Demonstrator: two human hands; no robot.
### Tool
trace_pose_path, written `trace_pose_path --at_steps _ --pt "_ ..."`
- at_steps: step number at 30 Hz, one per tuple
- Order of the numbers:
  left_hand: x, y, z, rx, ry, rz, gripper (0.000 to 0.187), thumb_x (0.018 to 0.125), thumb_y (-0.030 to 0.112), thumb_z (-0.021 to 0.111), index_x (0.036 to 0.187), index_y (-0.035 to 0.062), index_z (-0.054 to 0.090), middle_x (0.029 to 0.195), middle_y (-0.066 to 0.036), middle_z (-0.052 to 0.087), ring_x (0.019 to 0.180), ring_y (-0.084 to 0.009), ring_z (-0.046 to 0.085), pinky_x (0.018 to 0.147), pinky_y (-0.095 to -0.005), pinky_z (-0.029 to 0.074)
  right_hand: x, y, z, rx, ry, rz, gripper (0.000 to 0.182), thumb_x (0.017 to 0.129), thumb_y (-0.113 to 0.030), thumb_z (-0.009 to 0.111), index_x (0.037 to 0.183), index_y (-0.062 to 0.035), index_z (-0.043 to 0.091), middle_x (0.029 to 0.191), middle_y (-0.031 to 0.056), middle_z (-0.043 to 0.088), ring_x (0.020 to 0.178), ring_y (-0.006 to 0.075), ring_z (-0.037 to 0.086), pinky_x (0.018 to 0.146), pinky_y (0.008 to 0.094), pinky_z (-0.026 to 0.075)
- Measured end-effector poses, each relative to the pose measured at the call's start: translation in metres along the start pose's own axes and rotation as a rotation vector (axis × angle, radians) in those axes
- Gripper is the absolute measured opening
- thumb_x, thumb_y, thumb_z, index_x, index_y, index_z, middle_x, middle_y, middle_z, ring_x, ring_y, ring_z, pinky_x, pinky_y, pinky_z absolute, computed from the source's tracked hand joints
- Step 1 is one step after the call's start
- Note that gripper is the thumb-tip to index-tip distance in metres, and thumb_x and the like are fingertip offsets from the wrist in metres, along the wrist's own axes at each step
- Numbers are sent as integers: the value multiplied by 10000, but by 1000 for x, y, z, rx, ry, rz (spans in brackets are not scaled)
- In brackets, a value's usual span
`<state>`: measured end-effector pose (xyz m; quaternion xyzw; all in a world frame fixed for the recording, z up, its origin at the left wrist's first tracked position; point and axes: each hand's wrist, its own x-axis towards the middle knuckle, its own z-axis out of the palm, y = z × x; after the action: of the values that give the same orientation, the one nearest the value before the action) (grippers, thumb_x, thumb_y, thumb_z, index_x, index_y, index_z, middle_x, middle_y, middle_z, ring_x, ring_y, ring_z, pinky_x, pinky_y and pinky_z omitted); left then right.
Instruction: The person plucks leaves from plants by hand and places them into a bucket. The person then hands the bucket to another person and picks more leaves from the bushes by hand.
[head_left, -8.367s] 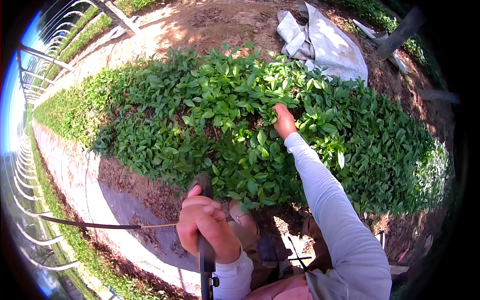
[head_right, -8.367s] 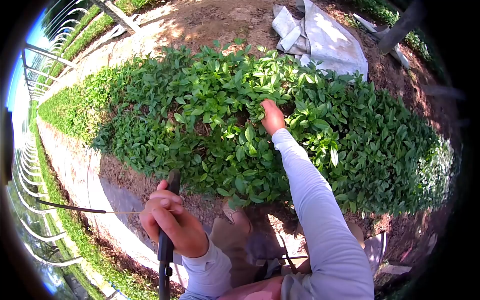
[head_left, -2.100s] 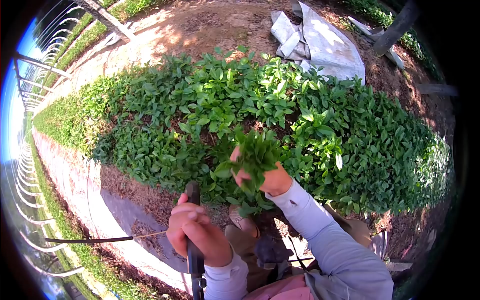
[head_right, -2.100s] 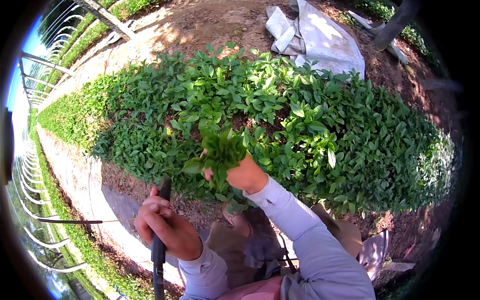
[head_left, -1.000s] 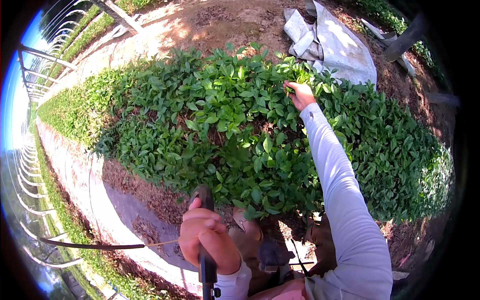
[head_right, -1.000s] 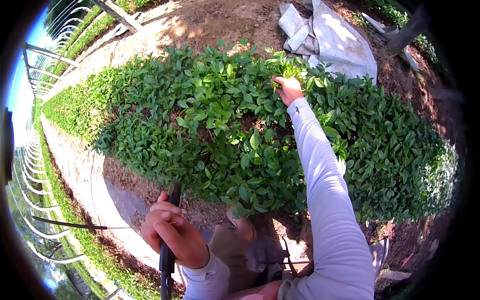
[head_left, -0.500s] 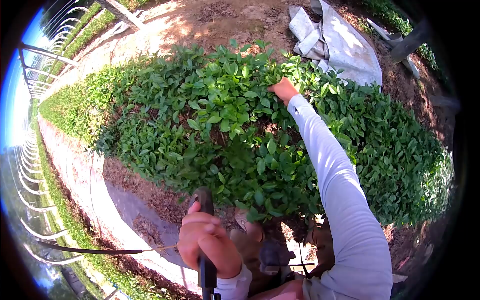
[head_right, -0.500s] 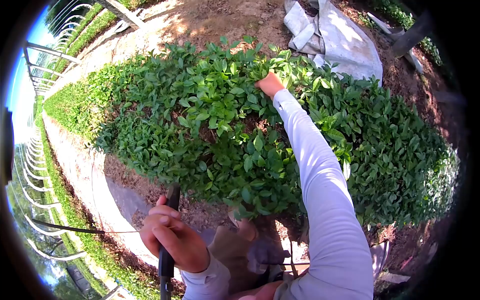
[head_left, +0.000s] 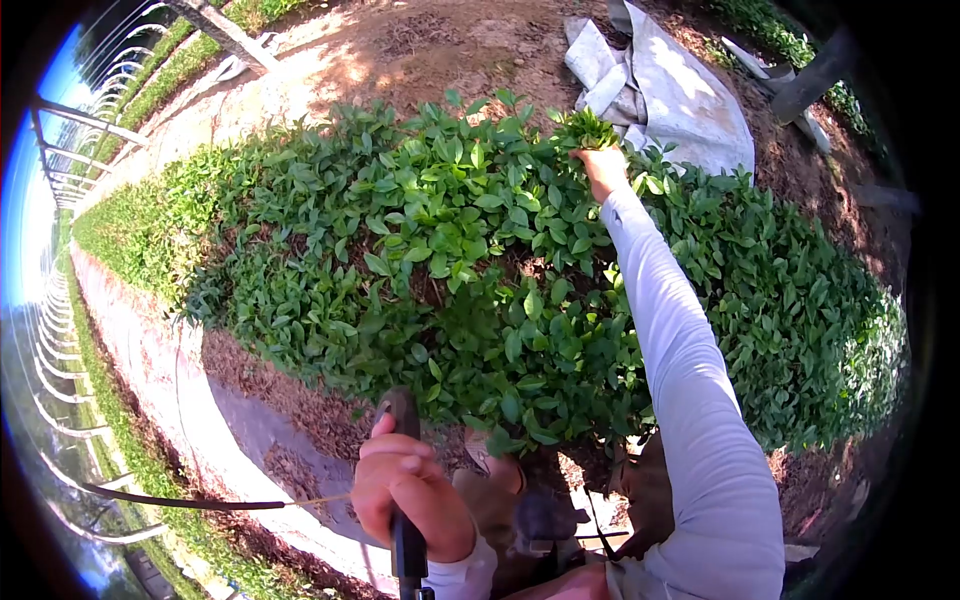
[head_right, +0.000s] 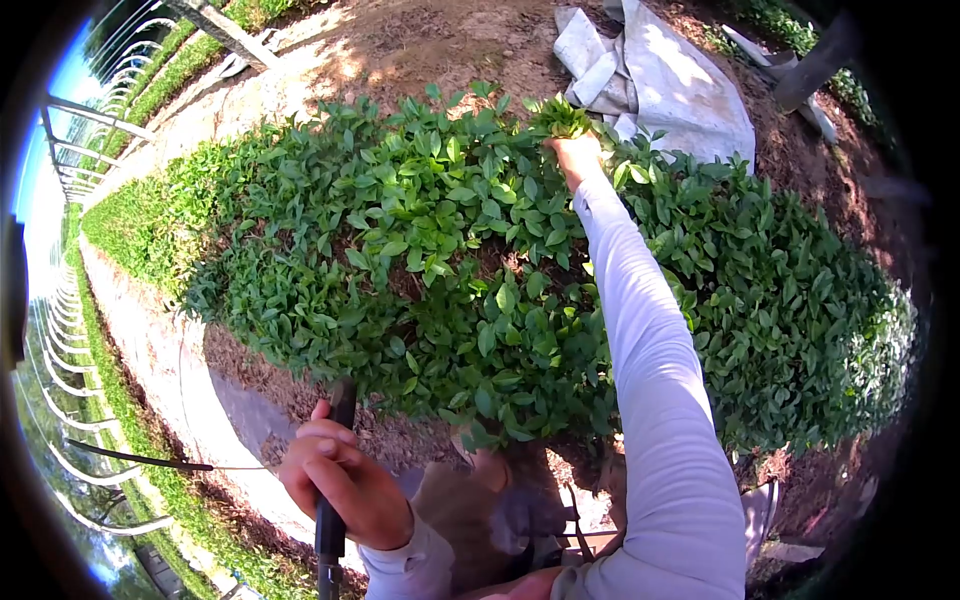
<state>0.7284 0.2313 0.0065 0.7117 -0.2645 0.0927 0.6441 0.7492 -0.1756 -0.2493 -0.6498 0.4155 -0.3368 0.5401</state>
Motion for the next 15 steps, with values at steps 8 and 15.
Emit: trace_pose_path --at_steps 8,15 --pt "7 -10 10 54 -19 -7 142 924 93 360 791 76 407 575 -1 319 646 -150 425 922 -440 387 47 0 32 -455 -123 -50 311 723 -80 644 1015 -5 573 938 122 649 867 271 614 705 371 488" --pt "15 -18 14 19 -48 1 138 930 101 371 799 78 405 586 -3 330 643 -149 425 911 -432 387 -24 -43 5 752 -295 369 154 812 26 603 958 -19 584 863 71 605 699 165 585 570 303 478"
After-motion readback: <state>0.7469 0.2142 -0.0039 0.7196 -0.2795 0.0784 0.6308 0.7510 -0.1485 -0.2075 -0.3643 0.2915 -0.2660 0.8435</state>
